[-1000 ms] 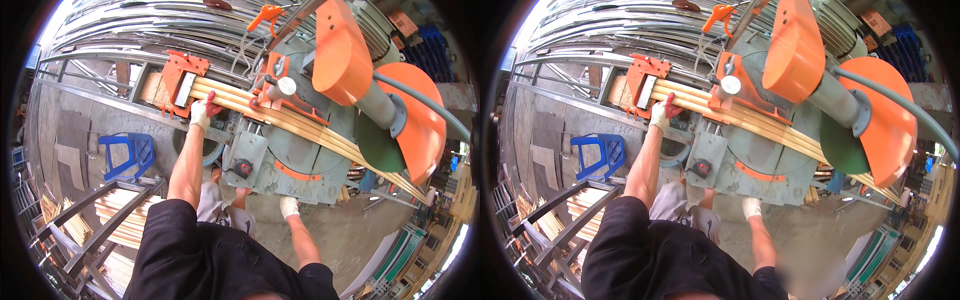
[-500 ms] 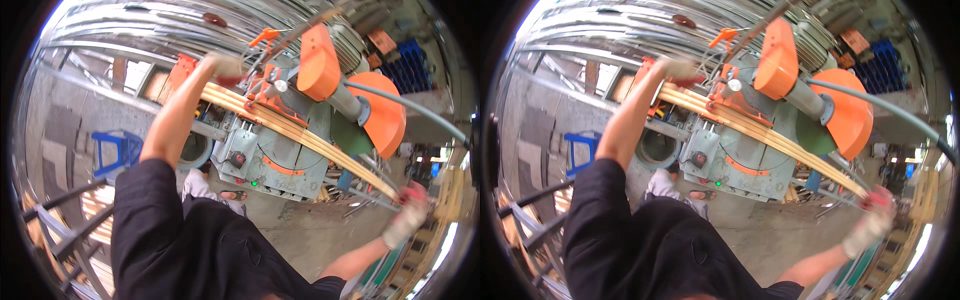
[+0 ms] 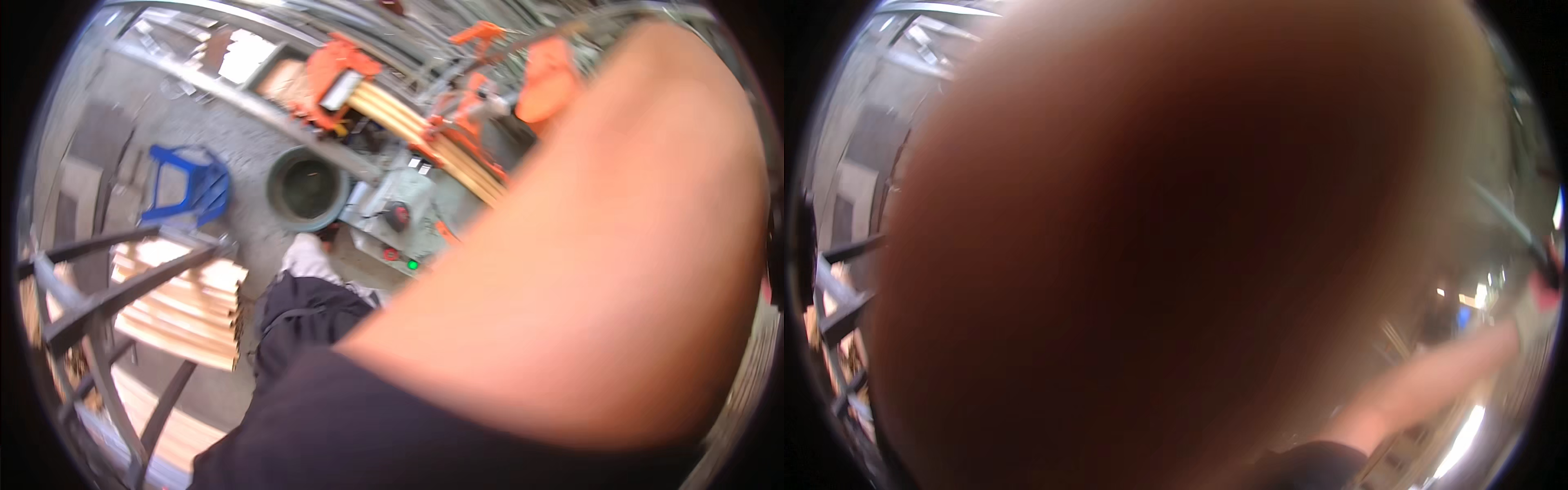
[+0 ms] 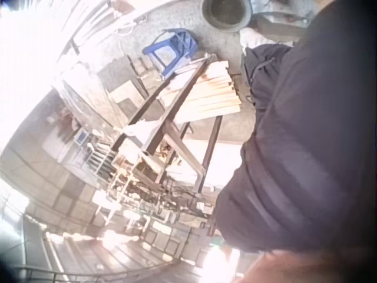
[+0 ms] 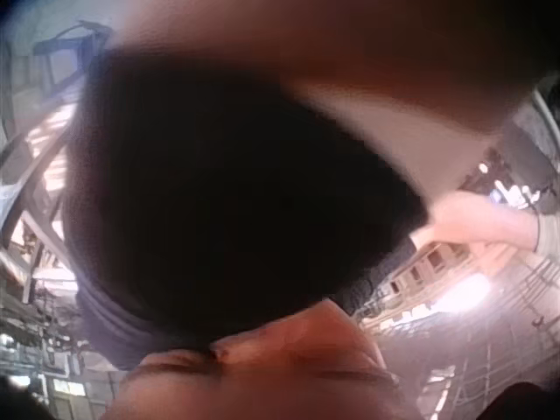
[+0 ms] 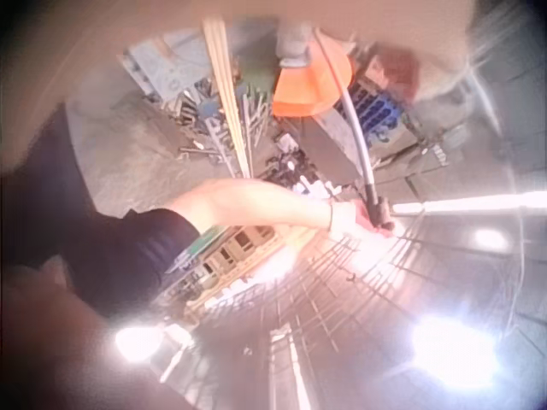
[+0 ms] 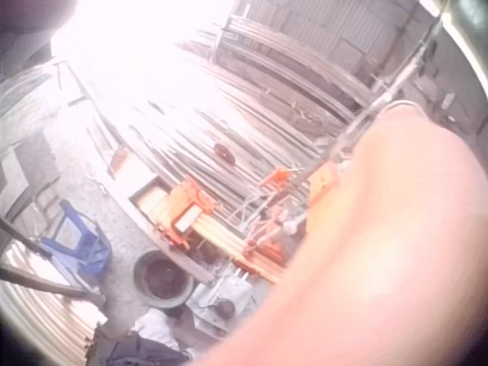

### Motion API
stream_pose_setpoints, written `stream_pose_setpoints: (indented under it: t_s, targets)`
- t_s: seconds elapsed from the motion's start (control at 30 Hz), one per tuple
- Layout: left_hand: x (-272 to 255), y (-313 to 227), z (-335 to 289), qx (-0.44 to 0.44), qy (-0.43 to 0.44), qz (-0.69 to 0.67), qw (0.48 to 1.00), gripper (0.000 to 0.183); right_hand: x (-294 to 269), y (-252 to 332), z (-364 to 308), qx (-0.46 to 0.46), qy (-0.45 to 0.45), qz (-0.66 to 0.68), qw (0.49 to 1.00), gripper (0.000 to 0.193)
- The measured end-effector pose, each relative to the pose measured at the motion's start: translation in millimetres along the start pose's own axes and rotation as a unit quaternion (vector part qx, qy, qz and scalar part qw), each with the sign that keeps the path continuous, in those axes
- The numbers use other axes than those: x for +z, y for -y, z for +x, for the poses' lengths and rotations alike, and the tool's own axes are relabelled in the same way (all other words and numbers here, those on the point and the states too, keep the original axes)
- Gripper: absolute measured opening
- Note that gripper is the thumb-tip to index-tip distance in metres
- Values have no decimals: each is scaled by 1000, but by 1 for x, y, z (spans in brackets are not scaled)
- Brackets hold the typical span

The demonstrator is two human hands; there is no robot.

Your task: The person uses a circular saw to cut multiple metal tubes at once, then stacks the cut tubes onto a metal rack and uses an air nozzle to clean the saw table.

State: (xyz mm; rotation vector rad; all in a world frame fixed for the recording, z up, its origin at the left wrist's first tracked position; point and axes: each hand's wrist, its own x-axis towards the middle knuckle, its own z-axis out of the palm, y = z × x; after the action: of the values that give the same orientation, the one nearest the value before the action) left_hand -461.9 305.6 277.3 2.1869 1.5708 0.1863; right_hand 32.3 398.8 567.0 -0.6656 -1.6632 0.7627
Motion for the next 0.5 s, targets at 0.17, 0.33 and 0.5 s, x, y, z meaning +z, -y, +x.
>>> stream_pose_setpoints:
  t_s: [0.17, 0.33, 0.5]
  targets:
    - [-14, -35, -2, 10, -61, -59, 996, 36, 19, 1, -22, -20, 94, 180, 979, 34]
    - [-5, -103, -34, 94, -319, -219, 918, 46, 131, -3, -235, -165, -47, 121, 978, 33]
    - [100, -238, -54, 273, -285, -255, 883, 37, 130, 8, -396, -85, -22, 62, 994, 50]
